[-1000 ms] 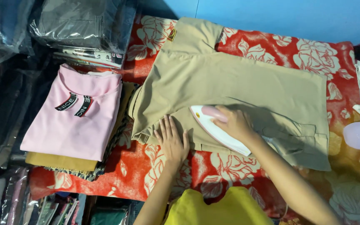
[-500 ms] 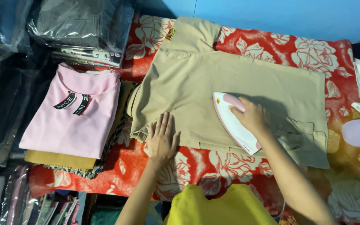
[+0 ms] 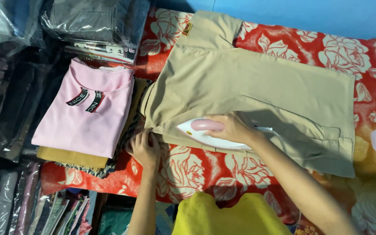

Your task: Iron and fold a tan uniform shirt on a flat surface.

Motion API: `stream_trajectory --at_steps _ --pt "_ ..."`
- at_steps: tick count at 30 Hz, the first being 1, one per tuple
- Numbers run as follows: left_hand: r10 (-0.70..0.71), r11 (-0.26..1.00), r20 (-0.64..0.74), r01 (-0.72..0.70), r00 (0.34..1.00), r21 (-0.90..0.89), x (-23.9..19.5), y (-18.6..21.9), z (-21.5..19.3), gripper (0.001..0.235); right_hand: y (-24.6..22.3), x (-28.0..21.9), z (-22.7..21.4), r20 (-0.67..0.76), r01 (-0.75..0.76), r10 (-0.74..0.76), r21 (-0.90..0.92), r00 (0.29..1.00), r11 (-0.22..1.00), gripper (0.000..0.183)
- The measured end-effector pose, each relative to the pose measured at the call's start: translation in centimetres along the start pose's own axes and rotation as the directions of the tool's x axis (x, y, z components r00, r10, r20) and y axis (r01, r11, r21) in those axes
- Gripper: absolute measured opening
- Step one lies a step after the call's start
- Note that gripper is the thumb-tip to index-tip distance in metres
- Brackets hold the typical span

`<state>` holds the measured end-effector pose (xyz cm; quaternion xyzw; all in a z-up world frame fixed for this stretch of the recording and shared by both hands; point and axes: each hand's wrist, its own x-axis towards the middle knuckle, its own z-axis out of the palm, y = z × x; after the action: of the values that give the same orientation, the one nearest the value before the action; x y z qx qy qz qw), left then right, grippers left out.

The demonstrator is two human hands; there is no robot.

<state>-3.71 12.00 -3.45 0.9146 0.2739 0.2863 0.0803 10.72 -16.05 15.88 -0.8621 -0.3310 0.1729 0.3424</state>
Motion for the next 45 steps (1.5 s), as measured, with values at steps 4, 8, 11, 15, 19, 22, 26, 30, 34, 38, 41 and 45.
stream_trajectory --at_steps 4,8,11,15,19,22,26,30,34,38,41,45 --pt "-0.058 0.998 -0.038 0.057 0.998 -0.034 0.6 0.7 -0.9 0.024 -0.7 4.0 4.3 0.06 0.003 0.011 -0.235 0.998 0.972 0.047" --pt "-0.078 0.996 -0.046 0.077 0.996 -0.035 0.4 0.7 -0.5 0.022 -1.2 7.1 7.1 0.075 -0.005 0.039 -0.413 0.996 0.911 0.043" --pt "-0.094 0.994 -0.055 0.09 0.994 -0.062 0.5 0.9 -1.0 0.021 -1.8 6.8 6.1 0.119 0.03 0.021 -0.413 0.993 0.91 0.042" --pt "-0.086 0.996 -0.059 0.085 0.995 -0.01 -0.2 0.2 0.9 0.024 -0.7 6.6 6.3 0.044 -0.032 0.051 -0.36 0.998 0.933 0.043" --pt "-0.16 0.987 -0.038 0.16 0.986 0.006 -0.2 0.6 -0.6 0.039 1.2 4.2 4.0 0.115 -0.073 0.137 -0.446 0.984 0.892 0.045" --pt "-0.196 0.98 -0.024 0.196 0.98 0.012 -1.0 -0.4 0.6 0.044 3.0 0.4 1.3 0.078 -0.149 0.197 -0.408 0.977 0.901 0.046" --pt "-0.179 0.983 -0.02 0.179 0.984 0.044 -0.9 -0.4 1.0 0.042 5.2 -5.6 -1.3 0.082 -0.195 0.216 -0.208 0.973 0.958 0.051" --pt "-0.156 0.988 -0.02 0.157 0.988 0.013 -0.2 0.7 -0.9 0.045 5.1 -8.0 -2.5 -0.073 -0.305 0.296 -0.236 0.952 0.923 0.053" --pt "-0.016 0.962 -0.092 -0.009 0.996 -0.275 0.9 5.0 -3.1 0.05 4.7 -8.7 -2.0 -0.088 -0.285 0.274 -0.165 0.958 0.944 0.053" --pt "0.298 0.722 -0.03 -0.246 0.954 -0.646 0.2 13.6 -2.1 0.043 6.9 -9.0 -0.5 -0.159 -0.341 0.307 -0.27 0.938 0.901 0.052" --pt "0.458 0.564 0.093 -0.208 0.884 -0.799 0.3 19.0 -2.8 0.043 6.9 -11.0 -1.2 -0.082 -0.369 0.364 -0.348 0.928 0.862 0.054" --pt "0.641 0.673 0.328 -0.302 0.694 -0.675 -1.5 20.2 -1.5 0.056 10.2 -17.0 -3.4 -0.027 -0.435 0.475 -0.451 0.879 0.779 0.054"
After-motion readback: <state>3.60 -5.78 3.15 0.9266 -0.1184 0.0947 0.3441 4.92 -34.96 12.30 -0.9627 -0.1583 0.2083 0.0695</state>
